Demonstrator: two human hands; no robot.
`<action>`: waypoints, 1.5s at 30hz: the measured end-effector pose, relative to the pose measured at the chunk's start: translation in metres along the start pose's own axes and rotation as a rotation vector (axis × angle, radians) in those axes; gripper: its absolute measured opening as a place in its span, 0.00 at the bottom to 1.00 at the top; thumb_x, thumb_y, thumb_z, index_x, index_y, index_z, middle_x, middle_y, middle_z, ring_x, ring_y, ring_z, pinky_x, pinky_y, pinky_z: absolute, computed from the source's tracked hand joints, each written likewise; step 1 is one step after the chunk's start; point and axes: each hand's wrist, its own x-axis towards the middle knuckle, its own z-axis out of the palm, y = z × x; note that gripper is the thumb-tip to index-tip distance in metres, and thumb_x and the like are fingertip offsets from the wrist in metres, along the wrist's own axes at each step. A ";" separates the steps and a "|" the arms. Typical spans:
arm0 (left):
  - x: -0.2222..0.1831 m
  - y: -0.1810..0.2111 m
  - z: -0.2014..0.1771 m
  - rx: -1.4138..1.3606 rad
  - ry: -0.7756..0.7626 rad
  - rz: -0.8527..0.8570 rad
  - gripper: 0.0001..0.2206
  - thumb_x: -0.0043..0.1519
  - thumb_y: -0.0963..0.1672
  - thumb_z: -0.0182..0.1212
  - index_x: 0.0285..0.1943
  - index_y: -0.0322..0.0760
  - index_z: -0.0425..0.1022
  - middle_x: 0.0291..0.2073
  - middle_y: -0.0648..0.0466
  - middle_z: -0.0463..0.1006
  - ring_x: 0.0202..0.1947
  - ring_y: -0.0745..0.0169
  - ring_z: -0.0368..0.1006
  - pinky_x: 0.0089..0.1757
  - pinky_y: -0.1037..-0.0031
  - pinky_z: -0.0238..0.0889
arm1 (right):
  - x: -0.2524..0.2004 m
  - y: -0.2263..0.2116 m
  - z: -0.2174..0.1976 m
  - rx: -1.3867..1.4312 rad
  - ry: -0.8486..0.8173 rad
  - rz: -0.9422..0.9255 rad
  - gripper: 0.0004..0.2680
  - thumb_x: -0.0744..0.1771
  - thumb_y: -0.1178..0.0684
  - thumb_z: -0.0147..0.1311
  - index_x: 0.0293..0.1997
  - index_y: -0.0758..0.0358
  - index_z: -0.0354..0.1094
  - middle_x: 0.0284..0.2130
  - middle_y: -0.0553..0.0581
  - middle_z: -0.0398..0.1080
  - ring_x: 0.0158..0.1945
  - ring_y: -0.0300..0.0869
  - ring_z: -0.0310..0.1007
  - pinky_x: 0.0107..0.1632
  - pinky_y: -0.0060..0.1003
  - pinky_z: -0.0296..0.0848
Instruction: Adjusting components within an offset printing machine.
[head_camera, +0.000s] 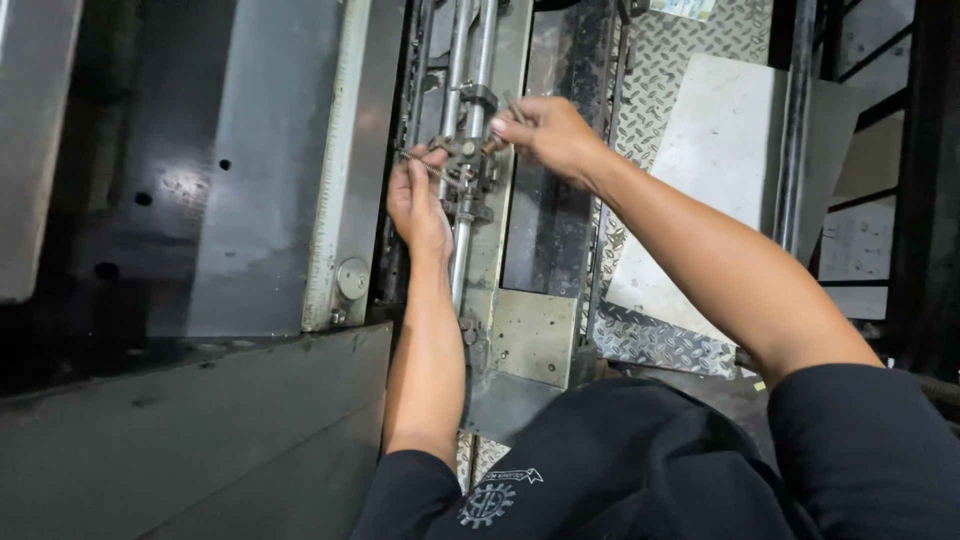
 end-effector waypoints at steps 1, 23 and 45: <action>-0.002 0.003 0.003 -0.170 -0.020 -0.058 0.11 0.74 0.43 0.51 0.60 0.30 0.71 0.41 0.54 0.77 0.43 0.66 0.77 0.49 0.72 0.72 | -0.007 0.001 -0.001 0.123 0.004 0.094 0.08 0.69 0.48 0.58 0.43 0.62 0.73 0.27 0.46 0.70 0.27 0.30 0.61 0.30 0.27 0.62; -0.085 0.009 0.103 -0.489 -0.130 -0.902 0.23 0.70 0.52 0.45 0.60 0.27 0.71 0.26 0.59 0.70 0.20 0.72 0.57 0.20 0.79 0.49 | -0.136 0.050 -0.007 1.044 -0.081 0.136 0.10 0.73 0.51 0.45 0.51 0.68 0.67 0.38 0.57 0.71 0.29 0.34 0.59 0.34 0.28 0.62; -0.101 -0.016 0.096 -0.742 0.101 -0.885 0.17 0.55 0.39 0.49 0.54 0.32 0.73 0.37 0.51 0.76 0.28 0.67 0.66 0.27 0.81 0.58 | -0.150 0.033 -0.001 1.045 0.023 0.113 0.11 0.73 0.57 0.41 0.59 0.74 0.63 0.45 0.59 0.73 0.46 0.42 0.75 0.53 0.40 0.75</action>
